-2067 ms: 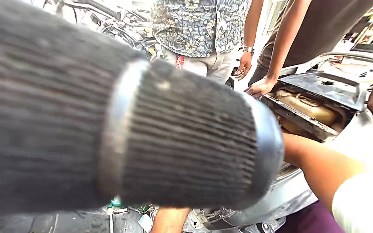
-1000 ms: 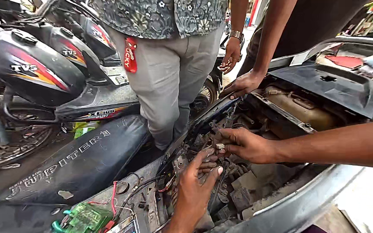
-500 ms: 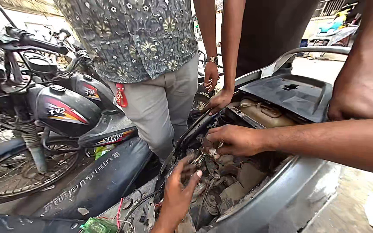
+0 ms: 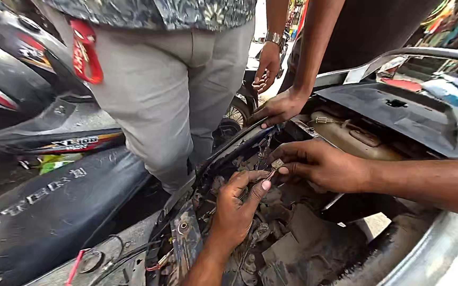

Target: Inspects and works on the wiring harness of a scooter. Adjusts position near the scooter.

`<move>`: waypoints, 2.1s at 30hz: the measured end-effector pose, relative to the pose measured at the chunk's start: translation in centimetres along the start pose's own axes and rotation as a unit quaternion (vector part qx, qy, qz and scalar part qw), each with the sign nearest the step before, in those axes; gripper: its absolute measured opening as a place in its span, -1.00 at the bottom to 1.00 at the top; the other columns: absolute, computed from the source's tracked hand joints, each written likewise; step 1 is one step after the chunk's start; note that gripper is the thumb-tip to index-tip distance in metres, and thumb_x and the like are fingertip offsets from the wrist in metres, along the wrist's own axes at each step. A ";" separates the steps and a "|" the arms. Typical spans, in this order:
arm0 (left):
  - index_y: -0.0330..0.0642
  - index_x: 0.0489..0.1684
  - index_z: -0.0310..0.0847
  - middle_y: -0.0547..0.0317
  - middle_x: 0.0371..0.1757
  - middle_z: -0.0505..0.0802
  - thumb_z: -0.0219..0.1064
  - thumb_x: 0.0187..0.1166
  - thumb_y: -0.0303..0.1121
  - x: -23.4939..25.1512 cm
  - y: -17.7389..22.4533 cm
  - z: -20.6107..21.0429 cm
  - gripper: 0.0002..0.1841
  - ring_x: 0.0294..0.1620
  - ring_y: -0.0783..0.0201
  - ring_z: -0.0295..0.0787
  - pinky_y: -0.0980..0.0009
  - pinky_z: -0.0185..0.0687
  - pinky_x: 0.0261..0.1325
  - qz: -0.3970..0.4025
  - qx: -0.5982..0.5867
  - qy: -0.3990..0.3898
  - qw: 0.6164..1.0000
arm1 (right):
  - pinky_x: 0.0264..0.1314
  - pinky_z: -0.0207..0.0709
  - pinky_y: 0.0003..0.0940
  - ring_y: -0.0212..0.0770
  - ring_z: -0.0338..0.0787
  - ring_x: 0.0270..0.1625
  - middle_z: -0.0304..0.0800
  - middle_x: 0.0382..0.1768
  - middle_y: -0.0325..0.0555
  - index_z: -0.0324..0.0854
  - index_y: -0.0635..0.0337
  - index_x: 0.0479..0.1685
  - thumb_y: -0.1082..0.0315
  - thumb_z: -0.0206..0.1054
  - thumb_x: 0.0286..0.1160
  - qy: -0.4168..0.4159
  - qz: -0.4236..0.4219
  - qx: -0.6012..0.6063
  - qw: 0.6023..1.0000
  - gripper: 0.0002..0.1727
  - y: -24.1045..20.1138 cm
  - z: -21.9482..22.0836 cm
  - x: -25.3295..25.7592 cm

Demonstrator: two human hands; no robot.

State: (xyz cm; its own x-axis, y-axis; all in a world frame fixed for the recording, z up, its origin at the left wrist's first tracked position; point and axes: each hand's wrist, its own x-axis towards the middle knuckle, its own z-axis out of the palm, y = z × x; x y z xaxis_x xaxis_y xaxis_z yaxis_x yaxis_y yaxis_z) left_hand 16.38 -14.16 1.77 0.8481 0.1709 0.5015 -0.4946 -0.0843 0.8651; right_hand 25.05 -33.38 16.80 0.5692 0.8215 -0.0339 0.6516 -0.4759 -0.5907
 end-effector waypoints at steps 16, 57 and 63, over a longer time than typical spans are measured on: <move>0.07 -0.15 0.85 0.41 -0.06 0.87 0.60 0.39 -0.33 -0.2 0.2 -0.7 -0.85 0.02 0.33 0.83 0.35 0.87 0.00 0.092 0.056 0.138 0.985 | 0.00 0.85 -0.34 -0.13 0.88 -0.07 0.87 0.00 0.05 0.68 0.32 0.29 0.46 0.02 0.85 0.002 -0.009 0.180 0.984 -0.67 -0.9 2.1 1.2; 0.27 0.03 0.78 0.50 -0.08 0.84 0.24 0.73 0.00 -0.5 -0.1 -0.5 -0.78 -0.01 0.38 0.79 0.29 0.78 -0.02 -0.058 0.022 0.088 0.994 | 0.25 0.81 -0.19 -0.01 0.87 0.16 0.80 0.22 0.11 0.56 0.33 0.24 0.56 -0.01 0.81 0.011 -0.045 0.164 0.985 -0.73 -0.2 2.3 1.7; 0.15 0.02 0.87 0.34 -0.01 0.87 0.38 0.65 -0.12 -0.3 -0.6 -0.9 -0.82 0.01 0.24 0.81 0.28 0.80 -0.02 -0.074 -0.094 0.024 0.993 | 0.14 0.78 -0.31 -0.16 0.78 0.11 0.74 0.10 -0.05 0.72 0.27 0.07 0.53 0.19 0.71 0.052 -0.104 0.075 0.990 -0.80 0.0 2.2 1.7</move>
State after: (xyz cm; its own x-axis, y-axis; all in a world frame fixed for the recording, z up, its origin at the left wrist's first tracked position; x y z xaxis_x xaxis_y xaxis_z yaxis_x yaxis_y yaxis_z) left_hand 16.21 -13.28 1.12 0.9066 0.2145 0.3635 -0.3951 0.1285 0.9096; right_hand 24.97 -31.32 14.97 0.4839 0.8566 0.1790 0.6829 -0.2417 -0.6893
